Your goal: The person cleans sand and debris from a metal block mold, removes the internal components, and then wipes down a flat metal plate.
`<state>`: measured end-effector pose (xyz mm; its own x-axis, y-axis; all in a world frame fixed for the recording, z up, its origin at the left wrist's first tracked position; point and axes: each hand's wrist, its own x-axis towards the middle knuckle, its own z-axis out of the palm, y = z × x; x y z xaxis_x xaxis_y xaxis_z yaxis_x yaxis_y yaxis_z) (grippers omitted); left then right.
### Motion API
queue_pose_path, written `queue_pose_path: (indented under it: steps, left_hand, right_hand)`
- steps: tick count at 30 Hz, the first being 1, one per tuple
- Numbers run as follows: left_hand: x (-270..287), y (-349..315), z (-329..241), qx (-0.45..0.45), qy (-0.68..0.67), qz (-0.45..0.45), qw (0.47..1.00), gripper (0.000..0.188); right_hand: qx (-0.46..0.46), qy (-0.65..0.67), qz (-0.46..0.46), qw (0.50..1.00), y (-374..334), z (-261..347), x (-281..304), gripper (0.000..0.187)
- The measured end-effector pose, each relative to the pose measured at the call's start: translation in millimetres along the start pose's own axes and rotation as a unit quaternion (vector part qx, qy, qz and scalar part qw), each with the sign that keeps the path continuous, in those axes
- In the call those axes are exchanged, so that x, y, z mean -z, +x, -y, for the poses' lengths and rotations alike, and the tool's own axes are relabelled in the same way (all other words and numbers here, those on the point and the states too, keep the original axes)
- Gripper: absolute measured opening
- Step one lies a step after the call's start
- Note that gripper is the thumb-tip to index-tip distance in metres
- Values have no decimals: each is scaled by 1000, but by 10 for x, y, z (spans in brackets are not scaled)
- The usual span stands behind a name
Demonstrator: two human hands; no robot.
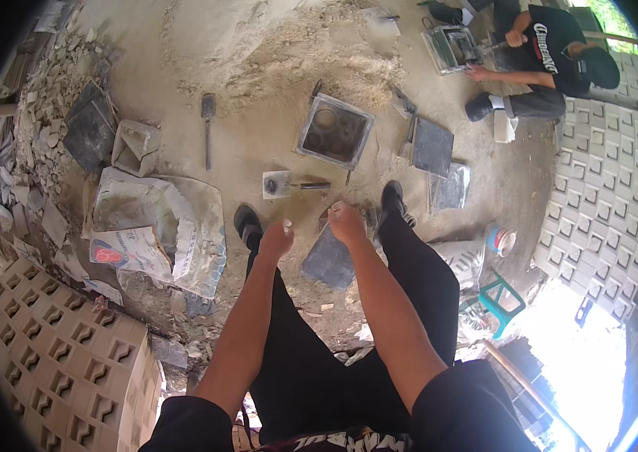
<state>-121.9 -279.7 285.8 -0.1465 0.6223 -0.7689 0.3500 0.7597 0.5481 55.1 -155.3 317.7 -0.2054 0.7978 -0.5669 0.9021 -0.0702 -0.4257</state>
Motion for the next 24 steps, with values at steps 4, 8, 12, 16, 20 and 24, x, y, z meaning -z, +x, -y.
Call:
queue_pose_path:
  steps: [4, 8, 12, 16, 20, 24]
  left_hand:
    - [-179, -373, 125, 2, 29, 20, 999, 46]
    - [-590, -524, 343, -13, 50, -1, 999, 42]
    - [-1154, -420, 860, -17, 62, 7, 998, 45]
    - [-1401, -411, 886, 3, 102, 56, 993, 50]
    - [-1958, -89, 1169, 75, 58, -39, 995, 66]
    - [-2604, 269, 1386, 216, -52, -47, 974, 82]
  right_hand:
    - [-14, 8, -19, 1000, -428, -143, 27, 29]
    - [-122, 20, -15, 992, -797, -759, 54, 32]
    - [-168, 19, -23, 985, -1109, -1536, -116, 34]
    - [-198, 9, -27, 980, -1336, -2394, -612, 53]
    - [-165, 4, -63, 984, -1277, -2995, -1201, 80]
    - [-177, 22, 35, 983, -1083, -3313, -1462, 86]
